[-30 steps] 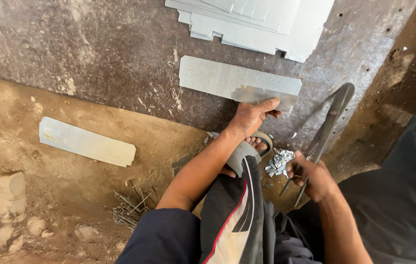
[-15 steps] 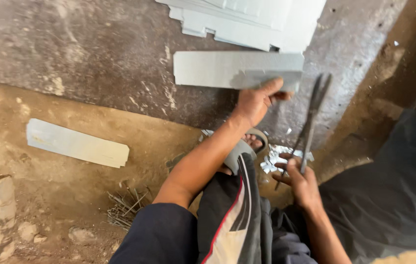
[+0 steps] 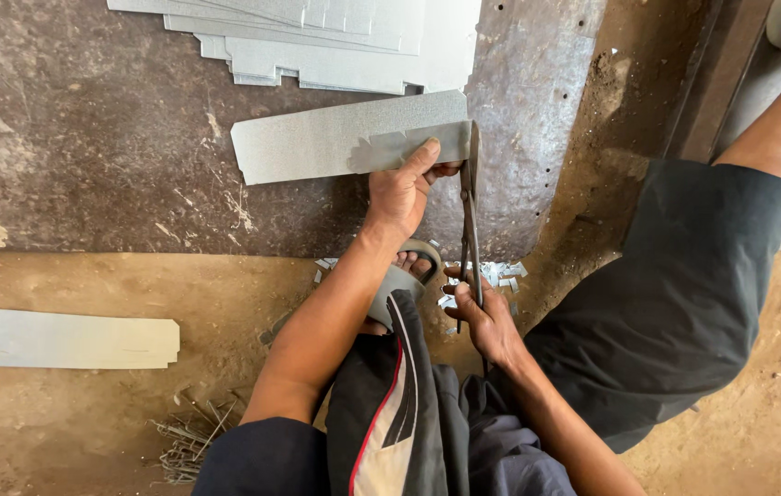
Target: The person uses tin snips to cut notches into the ends of rectangular metal strips. They repeatedly pick up a strip, cut a notch, and place the finished piece onto a growing stack on the floor.
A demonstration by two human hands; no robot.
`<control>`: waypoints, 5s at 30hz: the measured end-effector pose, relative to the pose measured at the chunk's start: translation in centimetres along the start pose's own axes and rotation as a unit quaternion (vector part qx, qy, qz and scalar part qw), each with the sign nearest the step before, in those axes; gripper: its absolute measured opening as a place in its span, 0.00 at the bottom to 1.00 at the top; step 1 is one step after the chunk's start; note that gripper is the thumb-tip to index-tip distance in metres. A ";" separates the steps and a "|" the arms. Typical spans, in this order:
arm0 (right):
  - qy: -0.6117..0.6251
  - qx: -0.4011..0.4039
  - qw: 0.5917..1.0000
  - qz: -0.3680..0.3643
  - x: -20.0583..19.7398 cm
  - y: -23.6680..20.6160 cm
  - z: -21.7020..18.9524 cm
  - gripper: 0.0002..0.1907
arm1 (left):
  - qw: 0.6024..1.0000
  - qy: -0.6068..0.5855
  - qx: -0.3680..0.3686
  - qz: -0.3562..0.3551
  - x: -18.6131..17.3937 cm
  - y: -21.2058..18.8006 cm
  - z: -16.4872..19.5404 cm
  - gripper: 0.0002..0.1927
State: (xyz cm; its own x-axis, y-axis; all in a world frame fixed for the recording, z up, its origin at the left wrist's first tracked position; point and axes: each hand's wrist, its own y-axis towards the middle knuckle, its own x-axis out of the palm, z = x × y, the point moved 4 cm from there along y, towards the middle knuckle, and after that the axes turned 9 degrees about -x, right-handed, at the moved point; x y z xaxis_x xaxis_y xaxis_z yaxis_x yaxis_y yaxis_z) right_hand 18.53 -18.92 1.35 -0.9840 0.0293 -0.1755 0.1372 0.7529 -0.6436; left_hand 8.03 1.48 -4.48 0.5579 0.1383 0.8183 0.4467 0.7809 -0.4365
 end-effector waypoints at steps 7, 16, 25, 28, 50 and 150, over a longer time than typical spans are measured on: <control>0.036 -0.007 0.999 -0.018 0.2 -0.5 0.6 0.27 | 1.000 0.001 0.004 0.001 -0.2 0.0 -0.1 0.09; 0.020 -0.020 0.999 -0.024 0.2 0.2 -0.3 0.26 | 1.000 0.020 0.007 0.015 -0.3 -0.6 -0.6 0.09; -0.196 -0.042 0.978 0.063 -0.5 0.5 -1.6 0.19 | 1.000 0.023 0.013 0.009 0.2 -0.8 -0.5 0.10; -0.210 -0.065 0.972 0.078 -0.4 0.6 -1.4 0.21 | 0.999 0.027 0.017 -0.017 0.8 -1.0 -0.3 0.08; 0.054 0.116 0.989 -0.077 -1.5 -0.9 6.2 0.29 | 0.996 -0.011 0.046 0.070 -3.2 -3.8 6.1 0.18; -0.416 -0.011 0.909 0.036 -14.3 6.9 0.3 0.24 | 0.984 0.076 -0.003 0.163 -6.5 -7.7 9.5 0.24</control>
State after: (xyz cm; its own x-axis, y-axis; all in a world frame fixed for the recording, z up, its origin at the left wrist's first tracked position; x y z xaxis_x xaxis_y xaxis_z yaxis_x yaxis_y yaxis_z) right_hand 33.59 -14.33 -0.79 -0.5459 -0.4213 -0.7243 0.1865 0.7816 -0.5952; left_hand -5.67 0.37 -2.87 0.7698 0.2880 0.5696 0.2307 0.7066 -0.6690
